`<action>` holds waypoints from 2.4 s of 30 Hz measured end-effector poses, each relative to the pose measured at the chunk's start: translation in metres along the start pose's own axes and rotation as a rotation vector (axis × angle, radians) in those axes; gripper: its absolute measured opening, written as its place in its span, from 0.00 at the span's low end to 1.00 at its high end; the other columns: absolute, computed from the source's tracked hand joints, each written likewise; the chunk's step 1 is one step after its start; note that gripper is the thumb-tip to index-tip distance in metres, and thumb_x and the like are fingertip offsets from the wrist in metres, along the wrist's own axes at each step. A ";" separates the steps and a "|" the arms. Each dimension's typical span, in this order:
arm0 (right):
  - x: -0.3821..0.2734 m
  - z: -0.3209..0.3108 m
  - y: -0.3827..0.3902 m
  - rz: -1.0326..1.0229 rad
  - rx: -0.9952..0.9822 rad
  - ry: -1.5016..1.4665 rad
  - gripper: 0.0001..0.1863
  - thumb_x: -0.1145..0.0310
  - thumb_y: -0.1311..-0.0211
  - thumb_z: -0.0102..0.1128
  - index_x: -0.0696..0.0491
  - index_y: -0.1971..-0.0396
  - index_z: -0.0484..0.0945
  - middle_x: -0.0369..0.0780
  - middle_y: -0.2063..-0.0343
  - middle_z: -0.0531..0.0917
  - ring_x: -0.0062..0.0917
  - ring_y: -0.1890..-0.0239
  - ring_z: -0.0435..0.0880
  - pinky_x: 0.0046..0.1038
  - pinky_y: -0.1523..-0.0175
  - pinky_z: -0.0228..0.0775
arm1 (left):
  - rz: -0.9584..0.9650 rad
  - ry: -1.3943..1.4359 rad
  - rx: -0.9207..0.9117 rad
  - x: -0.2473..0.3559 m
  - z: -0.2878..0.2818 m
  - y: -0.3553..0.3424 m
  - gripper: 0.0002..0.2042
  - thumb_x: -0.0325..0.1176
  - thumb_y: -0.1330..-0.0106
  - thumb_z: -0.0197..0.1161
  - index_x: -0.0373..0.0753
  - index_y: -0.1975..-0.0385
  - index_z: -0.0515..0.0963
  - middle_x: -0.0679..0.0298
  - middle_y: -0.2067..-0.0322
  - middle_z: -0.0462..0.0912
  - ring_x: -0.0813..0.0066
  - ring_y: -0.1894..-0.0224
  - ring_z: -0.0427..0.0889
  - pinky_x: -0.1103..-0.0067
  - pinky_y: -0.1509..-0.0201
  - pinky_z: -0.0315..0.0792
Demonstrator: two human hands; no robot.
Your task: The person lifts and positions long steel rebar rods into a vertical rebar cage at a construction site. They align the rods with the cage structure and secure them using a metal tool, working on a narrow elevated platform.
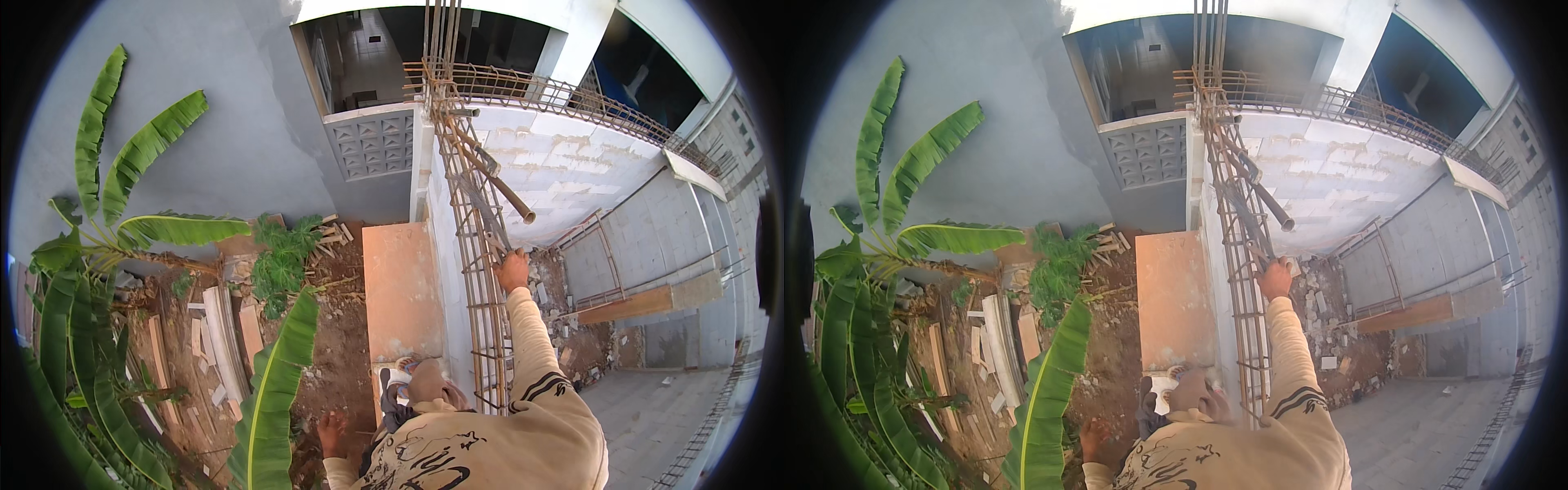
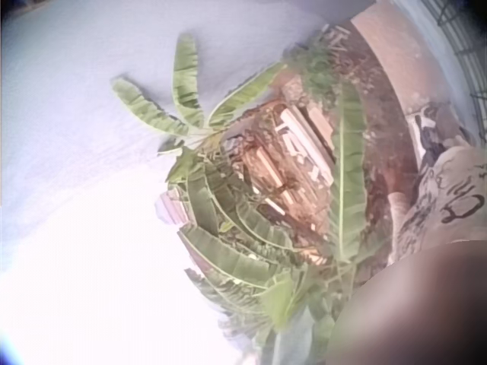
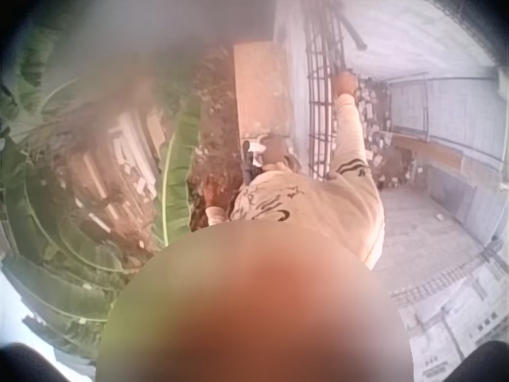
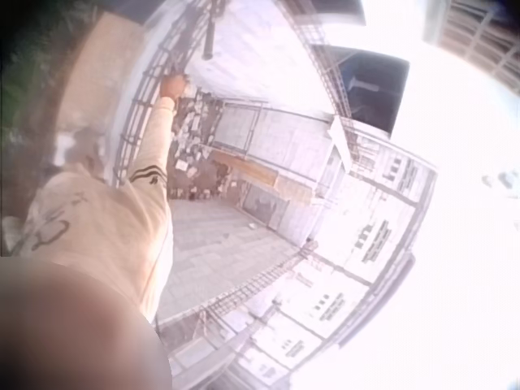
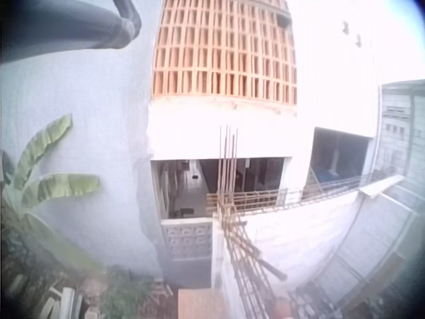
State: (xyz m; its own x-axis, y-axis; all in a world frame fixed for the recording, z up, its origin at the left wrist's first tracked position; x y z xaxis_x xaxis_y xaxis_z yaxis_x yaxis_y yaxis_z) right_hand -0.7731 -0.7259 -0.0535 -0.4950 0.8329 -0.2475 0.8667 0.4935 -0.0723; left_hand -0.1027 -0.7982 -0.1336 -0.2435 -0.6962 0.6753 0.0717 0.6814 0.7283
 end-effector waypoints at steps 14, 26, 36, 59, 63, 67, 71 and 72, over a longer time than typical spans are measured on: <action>0.005 -0.026 -0.051 -0.083 -0.052 -0.116 0.33 0.47 0.48 0.72 0.69 0.65 0.77 0.59 0.54 0.77 0.55 0.51 0.78 0.47 0.47 0.72 | -0.177 -0.049 0.077 -0.028 0.001 0.025 0.24 0.50 0.31 0.60 0.39 0.44 0.74 0.63 0.57 0.85 0.75 0.64 0.84 0.77 0.63 0.73; -0.012 0.022 -0.078 -0.001 -0.090 -0.120 0.44 0.43 0.48 0.70 0.62 0.45 0.62 0.58 0.53 0.75 0.58 0.51 0.78 0.49 0.48 0.74 | -0.261 0.127 0.205 -0.059 -0.001 0.050 0.26 0.47 0.29 0.58 0.39 0.36 0.66 0.60 0.55 0.84 0.71 0.61 0.84 0.76 0.63 0.74; -0.023 0.002 -0.069 0.071 0.051 -0.240 0.38 0.39 0.37 0.56 0.66 0.52 0.73 0.56 0.53 0.76 0.54 0.50 0.75 0.48 0.43 0.67 | -0.344 0.270 0.159 -0.111 0.000 0.057 0.20 0.46 0.29 0.58 0.43 0.44 0.71 0.61 0.59 0.85 0.70 0.65 0.84 0.75 0.69 0.72; 0.037 -0.013 -0.088 0.236 0.297 -0.469 0.27 0.53 0.43 0.68 0.64 0.59 0.80 0.55 0.66 0.85 0.50 0.59 0.83 0.43 0.52 0.73 | -0.397 -0.001 0.246 -0.064 -0.017 0.062 0.22 0.45 0.28 0.56 0.43 0.38 0.68 0.61 0.54 0.85 0.69 0.61 0.85 0.72 0.61 0.75; 0.071 -0.054 -0.106 0.421 0.395 -0.848 0.22 0.57 0.37 0.65 0.65 0.60 0.77 0.49 0.64 0.84 0.36 0.62 0.84 0.38 0.56 0.76 | -0.422 0.066 0.269 -0.080 -0.020 0.072 0.23 0.46 0.28 0.55 0.45 0.36 0.68 0.61 0.54 0.85 0.69 0.62 0.84 0.73 0.62 0.74; 0.078 -0.094 -0.136 0.360 0.638 -1.324 0.18 0.70 0.34 0.61 0.65 0.55 0.65 0.46 0.57 0.74 0.30 0.59 0.81 0.34 0.50 0.81 | -0.435 0.055 0.265 -0.093 -0.026 0.084 0.23 0.47 0.28 0.55 0.46 0.37 0.69 0.61 0.54 0.85 0.70 0.65 0.84 0.74 0.64 0.74; 0.063 -0.084 -0.187 0.127 0.695 -1.289 0.18 0.73 0.35 0.61 0.63 0.53 0.64 0.46 0.57 0.74 0.31 0.56 0.81 0.31 0.53 0.79 | -0.422 -0.007 0.236 -0.093 -0.023 0.085 0.22 0.47 0.28 0.54 0.45 0.38 0.70 0.61 0.55 0.85 0.71 0.66 0.84 0.75 0.66 0.74; 0.061 -0.072 -0.197 0.120 0.614 -1.255 0.19 0.70 0.35 0.63 0.63 0.52 0.65 0.45 0.59 0.75 0.31 0.55 0.80 0.31 0.52 0.73 | -0.413 0.017 0.232 -0.090 -0.024 0.085 0.23 0.46 0.27 0.54 0.42 0.37 0.69 0.60 0.54 0.85 0.70 0.64 0.84 0.73 0.62 0.74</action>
State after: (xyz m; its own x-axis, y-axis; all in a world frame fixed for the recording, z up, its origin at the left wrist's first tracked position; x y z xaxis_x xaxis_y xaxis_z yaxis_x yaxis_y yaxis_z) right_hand -0.9783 -0.7538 0.0150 -0.3148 -0.0751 -0.9462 0.9492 -0.0220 -0.3140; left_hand -0.0518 -0.6828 -0.1293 -0.1898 -0.9219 0.3378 -0.2467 0.3778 0.8924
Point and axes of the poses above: each hand's wrist, its own y-axis away from the middle knuckle, its own z-axis out of the palm, x = y × z, the point moved 2 cm from there along -y, towards the middle knuckle
